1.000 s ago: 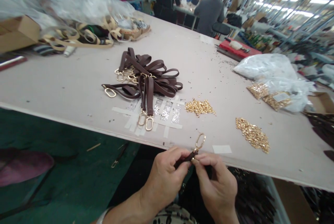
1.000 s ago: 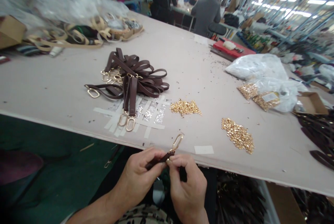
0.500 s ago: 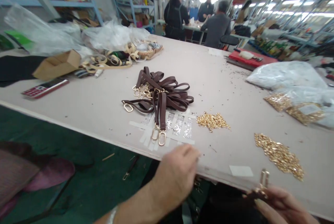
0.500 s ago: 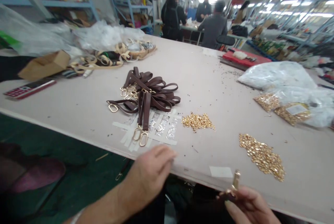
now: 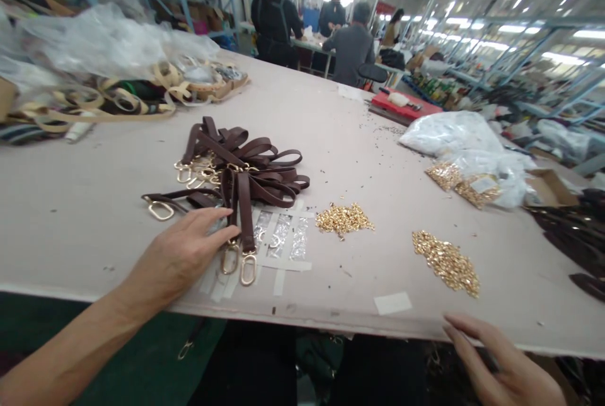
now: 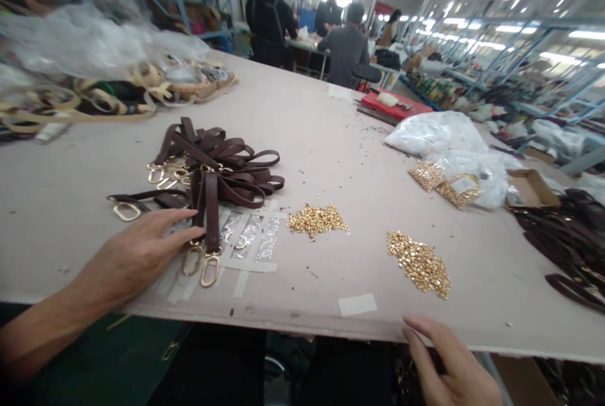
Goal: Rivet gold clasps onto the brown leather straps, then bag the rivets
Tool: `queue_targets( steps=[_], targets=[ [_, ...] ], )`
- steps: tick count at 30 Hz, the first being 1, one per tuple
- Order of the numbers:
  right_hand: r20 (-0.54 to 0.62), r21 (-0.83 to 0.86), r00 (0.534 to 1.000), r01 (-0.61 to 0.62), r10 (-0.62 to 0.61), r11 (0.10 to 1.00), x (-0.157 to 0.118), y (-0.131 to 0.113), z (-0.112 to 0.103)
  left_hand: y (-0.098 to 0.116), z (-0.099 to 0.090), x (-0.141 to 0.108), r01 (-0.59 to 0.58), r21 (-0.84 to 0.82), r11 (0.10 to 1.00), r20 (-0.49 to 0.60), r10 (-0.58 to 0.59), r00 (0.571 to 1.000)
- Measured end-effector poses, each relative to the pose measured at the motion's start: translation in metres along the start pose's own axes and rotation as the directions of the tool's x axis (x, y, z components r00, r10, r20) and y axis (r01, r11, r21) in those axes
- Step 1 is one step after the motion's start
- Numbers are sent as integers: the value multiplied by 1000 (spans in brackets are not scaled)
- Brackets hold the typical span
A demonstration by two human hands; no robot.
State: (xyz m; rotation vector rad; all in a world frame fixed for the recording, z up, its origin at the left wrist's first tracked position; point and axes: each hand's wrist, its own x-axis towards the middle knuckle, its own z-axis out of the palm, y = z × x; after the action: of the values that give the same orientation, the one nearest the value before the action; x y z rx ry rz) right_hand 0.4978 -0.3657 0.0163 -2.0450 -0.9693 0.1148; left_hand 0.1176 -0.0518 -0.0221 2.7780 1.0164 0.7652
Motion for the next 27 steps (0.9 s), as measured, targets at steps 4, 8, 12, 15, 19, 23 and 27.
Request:
queue_targets(
  steps=[4,8,12,15,19,23,27],
  targets=[
    [213,-94,931,322,-297,942,28,-35,74,1,-13,8,-53,21,998,44,52,998],
    [284,-205,831,539,-478,817,54,-63,133,12,-38,19,-38,-55,998,-21,36,999],
    [313,-279,793,602,-522,748,59,-73,160,24,-59,29,-33,-213,976,-203,-11,979],
    [305,-320,766,642,-565,697,57,-72,166,37,-71,35,50,-309,950,-348,-161,924],
    [316,-269,739,671,-595,691,56,-68,164,58,-86,46,87,-417,905,-518,-315,795],
    [294,-92,753,635,-588,767,55,-61,154,64,-105,53,9,-551,834,-605,-406,685],
    [291,46,894,344,-342,938,45,-56,140,67,-113,47,102,-731,675,-430,-571,699]
  ],
)
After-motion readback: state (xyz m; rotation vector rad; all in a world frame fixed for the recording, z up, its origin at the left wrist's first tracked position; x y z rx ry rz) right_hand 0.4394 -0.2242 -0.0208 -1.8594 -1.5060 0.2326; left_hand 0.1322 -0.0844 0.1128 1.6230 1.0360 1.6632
